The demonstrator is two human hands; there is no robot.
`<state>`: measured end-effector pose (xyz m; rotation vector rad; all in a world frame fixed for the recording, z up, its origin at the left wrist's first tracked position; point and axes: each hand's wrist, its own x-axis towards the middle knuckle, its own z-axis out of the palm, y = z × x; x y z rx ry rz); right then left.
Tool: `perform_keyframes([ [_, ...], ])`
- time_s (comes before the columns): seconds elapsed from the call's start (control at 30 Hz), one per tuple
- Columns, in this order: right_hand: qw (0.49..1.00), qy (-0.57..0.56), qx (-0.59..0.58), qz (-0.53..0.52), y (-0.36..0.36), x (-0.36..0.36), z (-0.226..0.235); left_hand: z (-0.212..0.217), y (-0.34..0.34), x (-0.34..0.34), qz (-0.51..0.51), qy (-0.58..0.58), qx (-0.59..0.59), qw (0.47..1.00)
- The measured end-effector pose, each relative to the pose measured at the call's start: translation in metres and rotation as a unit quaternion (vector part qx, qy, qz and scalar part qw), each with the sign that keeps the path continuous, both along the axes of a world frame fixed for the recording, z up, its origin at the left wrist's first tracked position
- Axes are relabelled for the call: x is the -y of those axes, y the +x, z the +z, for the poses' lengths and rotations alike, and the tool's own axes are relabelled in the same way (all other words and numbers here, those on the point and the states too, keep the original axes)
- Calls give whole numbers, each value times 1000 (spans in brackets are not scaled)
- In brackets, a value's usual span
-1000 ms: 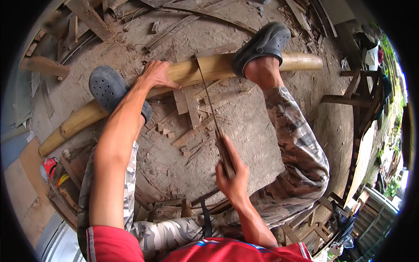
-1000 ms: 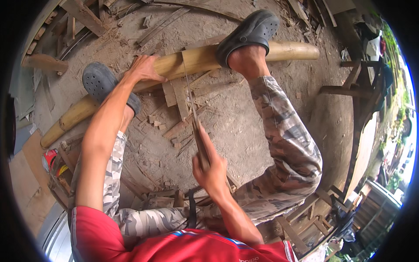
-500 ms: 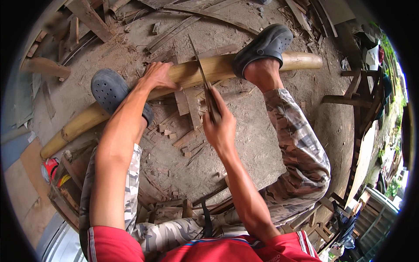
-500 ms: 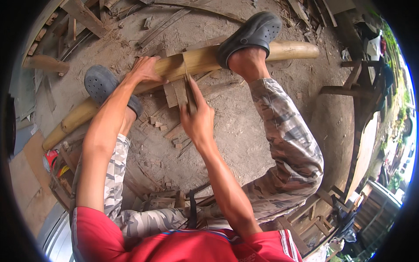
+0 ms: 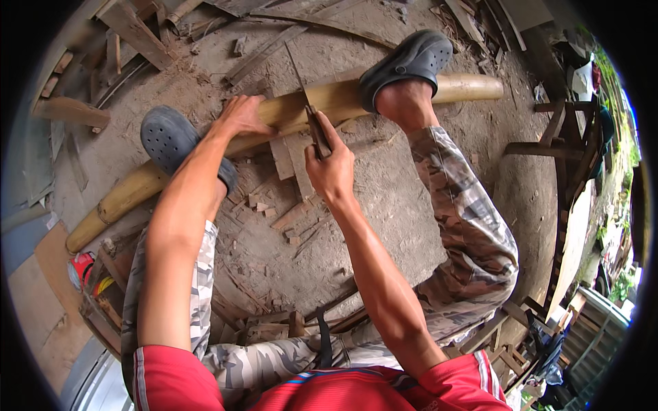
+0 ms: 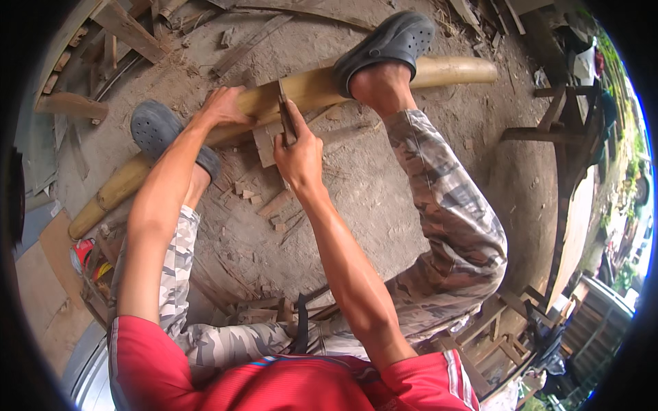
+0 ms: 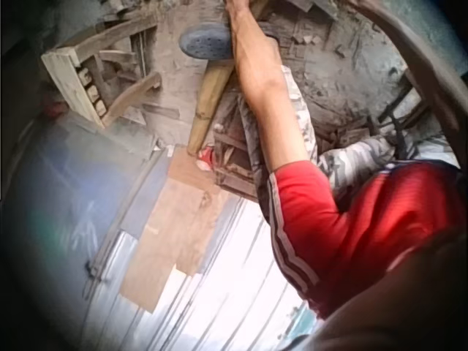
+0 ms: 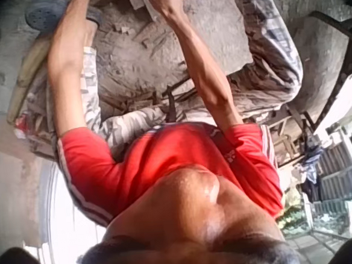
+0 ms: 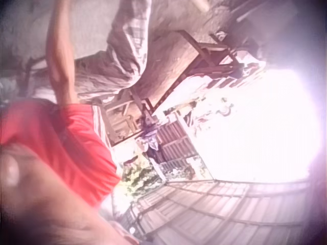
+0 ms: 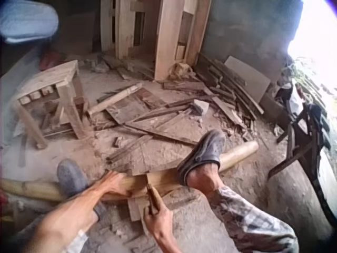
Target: The person sits on the ground and uses a hand saw to cut a long bamboo pole that is stabilized between their feet. They repeatedly saw back and forth along the same cut line, producing sawdust and gradually deepening the cut.
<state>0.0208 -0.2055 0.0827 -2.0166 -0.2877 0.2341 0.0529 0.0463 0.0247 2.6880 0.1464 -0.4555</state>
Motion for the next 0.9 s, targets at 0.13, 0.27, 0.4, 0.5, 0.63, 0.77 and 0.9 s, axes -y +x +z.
perform_keyframes([
  [0.13, 994, 28, -102, -2, -34, 25, 24, -20, -14, 0, 7, 31, 29, 999],
  [0.27, 997, -38, -43, 48, -138, 106, 66, -5, -9, 3, 34, 8, -4, 999],
  [0.4, 998, -15, -23, 58, -104, 84, 75, -23, -26, 7, 48, 18, 53, 997],
  [0.5, 1000, 0, 11, 2, -30, 33, 23, -19, -25, 28, 46, 31, 80, 995],
  [0.63, 996, -20, -92, 10, -22, 27, 47, -21, -38, 42, 70, 55, 50, 995],
  [0.77, 996, -26, -77, 45, -102, 84, 78, -40, -53, 38, 86, 89, 83, 989],
  [0.9, 994, -31, -90, 48, -126, 109, 97, -38, -59, 53, 81, 108, 89, 987],
])
